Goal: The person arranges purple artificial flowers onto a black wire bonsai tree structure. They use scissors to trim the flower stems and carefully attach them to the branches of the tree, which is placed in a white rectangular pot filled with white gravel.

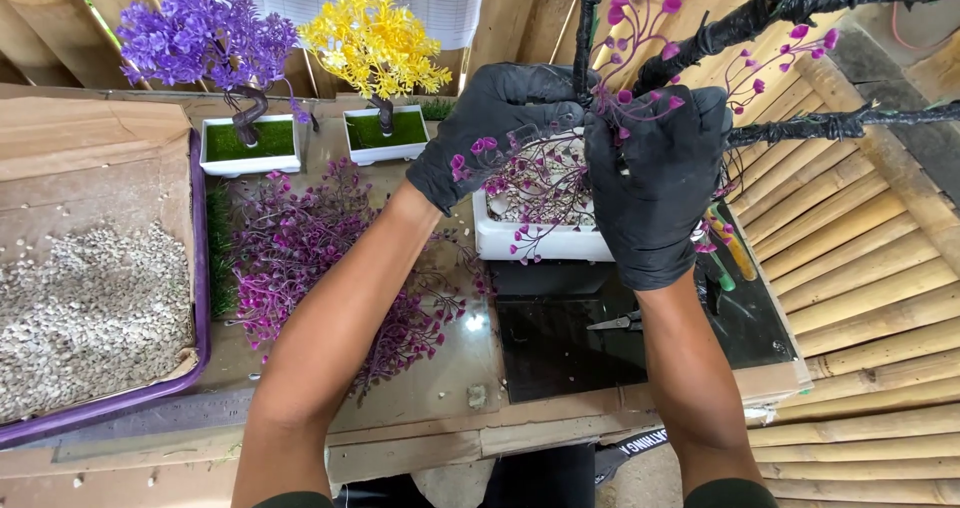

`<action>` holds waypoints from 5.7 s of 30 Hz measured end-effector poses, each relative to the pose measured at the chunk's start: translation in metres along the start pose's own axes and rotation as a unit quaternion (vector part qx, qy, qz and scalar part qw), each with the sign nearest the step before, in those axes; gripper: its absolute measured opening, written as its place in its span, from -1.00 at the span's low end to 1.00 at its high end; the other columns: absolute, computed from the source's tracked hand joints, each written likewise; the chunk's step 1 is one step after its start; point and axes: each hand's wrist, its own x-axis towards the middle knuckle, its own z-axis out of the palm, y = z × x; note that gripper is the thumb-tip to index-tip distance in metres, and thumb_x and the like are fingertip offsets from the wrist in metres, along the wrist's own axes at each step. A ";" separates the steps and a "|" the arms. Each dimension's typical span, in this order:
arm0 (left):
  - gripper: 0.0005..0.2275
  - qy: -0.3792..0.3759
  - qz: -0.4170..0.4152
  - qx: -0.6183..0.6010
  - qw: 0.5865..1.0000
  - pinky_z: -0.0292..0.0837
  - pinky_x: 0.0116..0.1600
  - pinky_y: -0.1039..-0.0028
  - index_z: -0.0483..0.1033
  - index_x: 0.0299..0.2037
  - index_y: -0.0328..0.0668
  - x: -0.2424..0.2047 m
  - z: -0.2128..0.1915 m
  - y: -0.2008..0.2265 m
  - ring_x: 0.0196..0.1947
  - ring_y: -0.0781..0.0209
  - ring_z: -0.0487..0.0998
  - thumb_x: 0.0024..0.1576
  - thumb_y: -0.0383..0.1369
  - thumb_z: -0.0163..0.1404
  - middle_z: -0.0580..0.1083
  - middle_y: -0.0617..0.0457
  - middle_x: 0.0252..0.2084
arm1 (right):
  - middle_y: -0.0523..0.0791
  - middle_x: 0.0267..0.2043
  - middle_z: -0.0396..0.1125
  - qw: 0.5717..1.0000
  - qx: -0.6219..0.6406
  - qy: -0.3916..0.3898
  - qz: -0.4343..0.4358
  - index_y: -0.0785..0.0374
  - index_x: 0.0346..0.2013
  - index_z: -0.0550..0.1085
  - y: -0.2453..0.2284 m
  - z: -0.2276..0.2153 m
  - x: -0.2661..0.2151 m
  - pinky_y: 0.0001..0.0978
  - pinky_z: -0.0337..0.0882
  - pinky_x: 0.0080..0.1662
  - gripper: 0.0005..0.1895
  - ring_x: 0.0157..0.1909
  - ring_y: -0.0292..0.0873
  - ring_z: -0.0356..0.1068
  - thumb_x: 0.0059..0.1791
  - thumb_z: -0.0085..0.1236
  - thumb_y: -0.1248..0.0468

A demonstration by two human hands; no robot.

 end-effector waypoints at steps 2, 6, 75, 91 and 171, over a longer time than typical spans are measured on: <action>-0.76 0.014 -0.004 -0.028 1.000 0.68 0.26 0.17 0.63 0.00 -0.17 -0.001 -0.001 -0.006 0.13 -0.03 0.63 0.14 -0.39 0.25 0.58 -0.15 0.08 | 0.16 -0.04 0.41 1.000 -0.004 0.005 0.022 0.37 -0.17 0.59 0.006 0.007 -0.010 0.32 0.16 0.40 -0.82 0.08 0.42 0.43 0.11 0.44 0.31; -0.81 0.023 -0.052 -0.009 0.998 0.77 0.08 0.33 0.67 -0.09 -0.15 0.001 -0.002 0.002 -0.06 0.14 0.69 0.10 -0.40 0.27 0.64 -0.02 -0.09 | 0.14 -0.07 0.30 1.000 -0.008 0.015 -0.015 0.32 -0.14 0.48 -0.006 -0.011 0.009 0.25 0.38 0.11 -0.80 -0.06 0.31 0.33 0.11 0.40 0.36; -0.83 0.090 0.029 0.634 0.768 0.47 -0.04 -0.26 0.47 0.00 -0.50 -0.249 0.015 0.116 -0.18 -0.64 0.43 0.28 -0.53 0.07 0.43 -0.48 -0.23 | -0.05 0.23 0.42 0.855 0.407 -0.309 0.090 -0.01 0.42 0.27 -0.133 0.001 -0.104 -0.06 0.46 0.22 -0.14 0.22 0.04 0.43 -0.09 0.42 -0.10; -0.82 0.096 -0.059 0.546 0.830 0.52 -0.05 0.09 0.61 -0.05 -0.08 -0.273 -0.008 0.124 -0.15 -0.19 0.54 0.16 -0.48 0.13 0.58 -0.01 -0.13 | -0.12 -0.31 0.50 0.923 0.314 -0.222 0.012 0.04 -0.11 0.53 -0.122 0.012 -0.103 -0.18 0.53 -0.16 -0.84 -0.25 -0.02 0.52 0.07 0.20 0.12; -0.89 -0.116 0.029 0.469 0.875 0.35 -0.13 0.14 0.36 -0.09 -0.29 -0.127 0.084 0.140 -0.26 -0.06 0.39 0.30 -0.43 0.00 0.38 -0.10 -0.24 | -0.18 -0.19 0.45 0.953 0.212 -0.170 -0.132 0.13 -0.20 0.50 0.007 -0.095 -0.066 -0.29 0.42 -0.10 -0.89 -0.21 -0.17 0.38 0.08 0.25 0.20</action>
